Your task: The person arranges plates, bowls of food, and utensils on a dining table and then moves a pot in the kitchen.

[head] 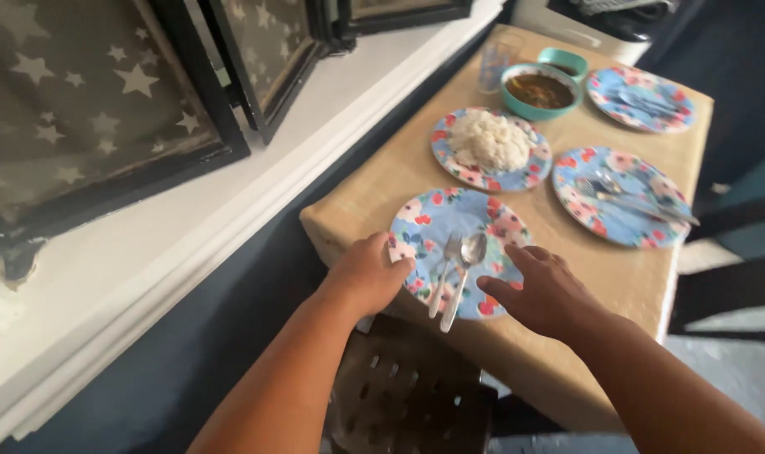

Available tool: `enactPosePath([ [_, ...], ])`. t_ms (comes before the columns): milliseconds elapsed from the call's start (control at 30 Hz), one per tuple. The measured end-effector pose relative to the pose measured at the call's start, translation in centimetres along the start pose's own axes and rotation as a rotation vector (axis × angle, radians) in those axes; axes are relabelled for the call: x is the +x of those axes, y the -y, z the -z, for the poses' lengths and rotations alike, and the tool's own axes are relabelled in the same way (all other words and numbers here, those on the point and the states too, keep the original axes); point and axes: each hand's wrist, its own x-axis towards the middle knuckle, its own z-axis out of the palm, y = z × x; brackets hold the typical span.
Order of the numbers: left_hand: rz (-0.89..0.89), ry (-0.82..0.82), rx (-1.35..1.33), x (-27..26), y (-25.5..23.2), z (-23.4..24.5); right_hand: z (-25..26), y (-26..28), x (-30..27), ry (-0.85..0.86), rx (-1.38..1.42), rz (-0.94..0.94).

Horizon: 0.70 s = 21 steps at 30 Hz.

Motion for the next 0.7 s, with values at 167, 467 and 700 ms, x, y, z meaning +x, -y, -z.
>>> enactPosePath([
  [167,-0.059,0.047,0.008,-0.7,0.6,-0.9,-0.2,0.0,-4.2,-0.004,0.010,-0.094],
  [467,-0.104,0.101,0.044,-3.5,-0.9,-1.8,0.0,-1.2,-9.4,-0.024,0.032,-0.200],
  [700,-0.126,0.144,0.086,-7.3,1.3,-5.4,-3.9,-1.7,-15.8,0.037,0.054,-0.270],
])
